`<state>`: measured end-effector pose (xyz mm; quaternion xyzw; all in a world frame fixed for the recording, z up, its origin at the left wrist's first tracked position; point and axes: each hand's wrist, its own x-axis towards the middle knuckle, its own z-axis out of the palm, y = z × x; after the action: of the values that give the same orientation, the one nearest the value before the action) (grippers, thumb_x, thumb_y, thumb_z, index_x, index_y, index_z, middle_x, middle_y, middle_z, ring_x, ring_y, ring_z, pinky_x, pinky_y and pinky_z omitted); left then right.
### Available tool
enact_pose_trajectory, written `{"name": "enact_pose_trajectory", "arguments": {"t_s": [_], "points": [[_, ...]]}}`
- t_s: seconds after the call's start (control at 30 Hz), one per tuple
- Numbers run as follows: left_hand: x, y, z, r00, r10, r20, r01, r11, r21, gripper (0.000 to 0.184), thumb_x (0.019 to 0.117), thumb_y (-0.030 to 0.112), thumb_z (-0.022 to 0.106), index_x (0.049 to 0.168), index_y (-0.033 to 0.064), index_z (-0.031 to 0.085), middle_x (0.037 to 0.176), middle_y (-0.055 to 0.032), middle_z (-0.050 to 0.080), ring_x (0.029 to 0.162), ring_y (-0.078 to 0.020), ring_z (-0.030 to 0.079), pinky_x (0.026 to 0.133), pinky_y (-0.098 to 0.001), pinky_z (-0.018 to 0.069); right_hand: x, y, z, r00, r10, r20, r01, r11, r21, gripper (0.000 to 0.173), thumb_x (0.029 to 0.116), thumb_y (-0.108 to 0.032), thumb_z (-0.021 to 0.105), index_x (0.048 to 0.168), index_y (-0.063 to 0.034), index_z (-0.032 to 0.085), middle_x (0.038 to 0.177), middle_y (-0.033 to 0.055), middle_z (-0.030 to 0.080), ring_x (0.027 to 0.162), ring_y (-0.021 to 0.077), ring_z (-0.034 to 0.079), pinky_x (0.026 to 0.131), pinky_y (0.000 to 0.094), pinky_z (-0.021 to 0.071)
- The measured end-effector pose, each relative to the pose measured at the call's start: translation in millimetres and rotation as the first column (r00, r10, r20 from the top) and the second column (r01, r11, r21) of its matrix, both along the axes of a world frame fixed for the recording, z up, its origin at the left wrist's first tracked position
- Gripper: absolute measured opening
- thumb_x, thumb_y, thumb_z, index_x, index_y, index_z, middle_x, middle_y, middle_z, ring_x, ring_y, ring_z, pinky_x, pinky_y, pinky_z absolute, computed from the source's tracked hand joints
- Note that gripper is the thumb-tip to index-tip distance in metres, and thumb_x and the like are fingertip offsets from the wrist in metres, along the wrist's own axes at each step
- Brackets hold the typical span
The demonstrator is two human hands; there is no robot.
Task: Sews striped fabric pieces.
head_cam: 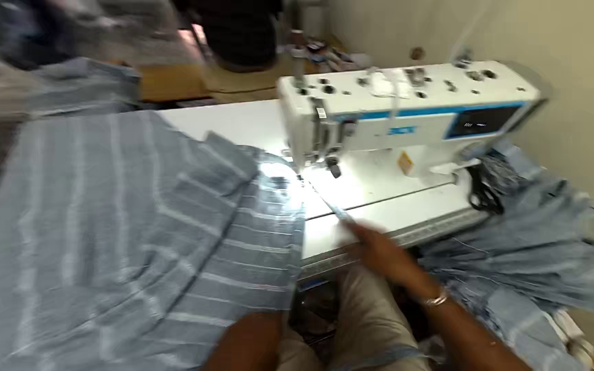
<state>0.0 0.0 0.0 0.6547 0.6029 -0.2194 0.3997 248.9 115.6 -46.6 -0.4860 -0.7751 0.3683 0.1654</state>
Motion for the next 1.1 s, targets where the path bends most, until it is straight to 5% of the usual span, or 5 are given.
{"name": "enact_pose_trajectory", "arguments": {"t_s": [0.1, 0.27, 0.33, 0.73, 1.1], "points": [[30, 6, 10, 0.999, -0.019, 0.041, 0.022, 0.997, -0.08, 0.034, 0.1034, 0.01, 0.052, 0.132, -0.0068, 0.058, 0.126, -0.0328, 0.064, 0.121, -0.0512, 0.06, 0.1, -0.0661, 0.0464, 17, 55, -4, 0.952, -0.24, 0.188, 0.197, 0.956, 0.218, 0.049, 0.1019, -0.024, 0.065, 0.143, 0.0006, 0.055, 0.144, 0.0251, 0.055, 0.132, 0.0419, 0.055, 0.109, 0.0625, 0.0433], [60, 1, 25, 0.983, -0.082, 0.163, 0.085, 0.996, -0.009, 0.034, 0.0979, 0.01, 0.06, 0.128, -0.0047, 0.06, 0.121, -0.0298, 0.066, 0.115, -0.0489, 0.064, 0.095, -0.0649, 0.0503, -80, 54, -5, 0.967, -0.155, 0.203, 0.126, 0.981, 0.148, 0.054, 0.097, -0.04, 0.068, 0.139, -0.0063, 0.061, 0.125, 0.0179, 0.064, 0.107, 0.0322, 0.068, 0.091, 0.0525, 0.0572], [68, 2, 33, 0.986, -0.064, 0.155, 0.073, 0.996, -0.052, 0.04, 0.0972, 0.009, 0.062, 0.135, -0.003, 0.058, 0.127, -0.029, 0.065, 0.12, -0.048, 0.062, 0.098, -0.0637, 0.0493, -100, 61, -4, 0.937, -0.198, 0.287, 0.151, 0.973, 0.176, 0.044, 0.0979, -0.026, 0.063, 0.136, -0.0036, 0.063, 0.122, 0.0208, 0.063, 0.105, 0.0355, 0.067, 0.088, 0.0531, 0.0566], [68, 21, 7, 0.971, 0.036, 0.237, -0.023, 0.998, -0.055, 0.071, 0.0958, 0.012, 0.068, 0.155, -0.0053, 0.032, 0.136, -0.0327, 0.057, 0.123, -0.0499, 0.059, 0.102, -0.0603, 0.0493, -91, 60, -15, 0.923, -0.214, 0.32, 0.115, 0.946, 0.303, 0.032, 0.0986, -0.013, 0.058, 0.126, -0.0018, 0.071, 0.108, 0.0166, 0.067, 0.093, 0.0304, 0.069, 0.078, 0.0459, 0.0586], [63, 31, -21, 0.984, 0.029, 0.178, -0.033, 0.999, 0.021, 0.059, 0.0916, 0.007, 0.067, 0.147, -0.0001, 0.046, 0.125, -0.0277, 0.064, 0.115, -0.0471, 0.064, 0.092, -0.0619, 0.0528, -88, 60, -18, 0.917, -0.2, 0.344, 0.09, 0.946, 0.31, 0.035, 0.0995, -0.016, 0.057, 0.13, -0.0047, 0.07, 0.11, 0.0153, 0.067, 0.092, 0.0287, 0.07, 0.077, 0.0452, 0.0591]]}}
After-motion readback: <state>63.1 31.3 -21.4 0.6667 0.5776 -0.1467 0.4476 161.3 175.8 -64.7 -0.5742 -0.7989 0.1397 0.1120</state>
